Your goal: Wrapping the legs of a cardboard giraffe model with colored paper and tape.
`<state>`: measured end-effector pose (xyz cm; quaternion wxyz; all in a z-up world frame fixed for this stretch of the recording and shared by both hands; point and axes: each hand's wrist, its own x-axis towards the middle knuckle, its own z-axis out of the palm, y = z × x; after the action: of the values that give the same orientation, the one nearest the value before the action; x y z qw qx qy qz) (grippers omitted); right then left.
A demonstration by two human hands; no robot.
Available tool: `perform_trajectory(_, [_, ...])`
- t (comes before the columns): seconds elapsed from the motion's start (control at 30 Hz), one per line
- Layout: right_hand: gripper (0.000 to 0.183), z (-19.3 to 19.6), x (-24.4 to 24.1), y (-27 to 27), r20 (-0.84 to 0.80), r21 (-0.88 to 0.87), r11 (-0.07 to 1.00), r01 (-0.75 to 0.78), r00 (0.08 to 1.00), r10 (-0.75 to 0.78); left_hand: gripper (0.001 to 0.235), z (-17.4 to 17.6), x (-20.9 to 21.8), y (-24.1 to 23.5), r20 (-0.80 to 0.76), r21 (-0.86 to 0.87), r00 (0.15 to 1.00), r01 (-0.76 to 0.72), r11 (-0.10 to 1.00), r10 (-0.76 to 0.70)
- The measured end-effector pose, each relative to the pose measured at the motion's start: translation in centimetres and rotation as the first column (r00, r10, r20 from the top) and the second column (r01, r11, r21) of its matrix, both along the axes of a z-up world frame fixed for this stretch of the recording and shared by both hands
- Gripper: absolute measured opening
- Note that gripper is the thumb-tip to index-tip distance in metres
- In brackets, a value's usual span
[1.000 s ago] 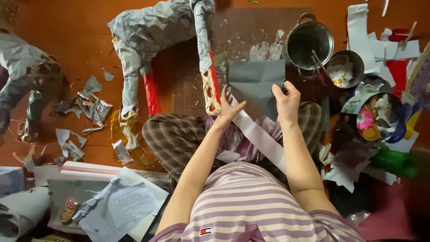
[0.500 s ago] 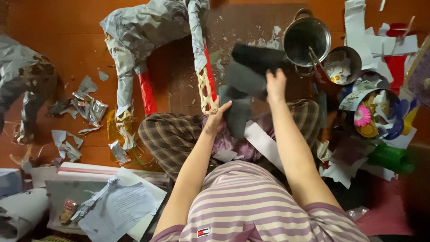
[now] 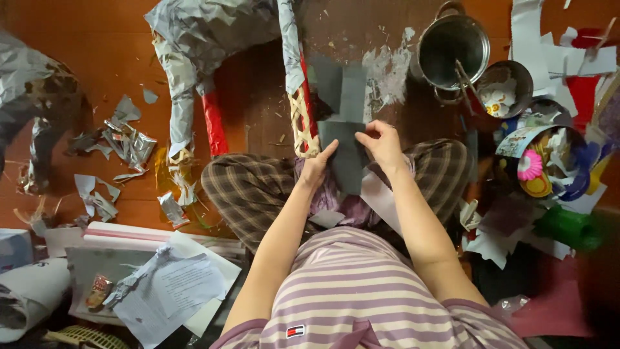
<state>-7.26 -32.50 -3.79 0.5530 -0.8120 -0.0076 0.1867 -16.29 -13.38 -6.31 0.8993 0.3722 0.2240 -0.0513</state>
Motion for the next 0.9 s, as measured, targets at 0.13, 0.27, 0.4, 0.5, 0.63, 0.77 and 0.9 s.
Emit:
perform_trajectory(0.13, [0.020, 8.4, -1.3, 2.3, 0.319, -0.048, 0.998, 0.043, 0.947, -0.026, 0.060, -2.0, -0.6, 0.8, -0.086, 0.141, 0.996, 0.041, 0.989, -0.029])
perform_trajectory(0.27, [0.012, 11.0, -4.0, 4.3, 0.320, -0.257, 0.829, -0.497, 0.765, 0.558, 0.053, -2.8, -2.9, 2.2, -0.280, -0.261, 0.951, 0.055, 0.964, -0.130])
perform_trajectory(0.4, [0.017, 9.3, -8.2, 6.6, 0.292, -0.311, 0.634, -0.708, 0.563, 0.773, 0.037, -5.3, -5.4, 3.0, -0.305, -0.443, 0.931, 0.048, 0.895, -0.201])
perform_trajectory(0.5, [0.018, 8.0, -9.8, 7.1, 0.396, -0.327, 0.613, -0.720, 0.484, 0.780, 0.034, -2.8, -6.4, 4.2, -0.451, -0.389, 0.884, -0.066, 0.919, -0.127])
perform_trajectory(0.63, [0.031, 10.6, -9.2, 7.9, 0.512, -0.276, 0.664, -0.695, 0.478, 0.714, 0.038, -0.5, -7.1, 6.7, -0.411, -0.404, 0.911, -0.173, 0.898, -0.009])
perform_trajectory(0.77, [0.023, 12.4, -7.6, 8.0, 0.548, -0.376, 0.806, -0.456, 0.592, 0.591, 0.056, 6.8, -6.0, 7.6, -0.290, -0.466, 0.956, -0.184, 0.866, 0.047])
perform_trajectory(0.9, [0.021, 12.4, -5.3, 8.9, 0.581, -0.094, 0.954, -0.286, 0.762, 0.286, 0.076, 9.2, -5.4, 7.5, -0.057, -0.431, 0.998, -0.019, 0.902, -0.006])
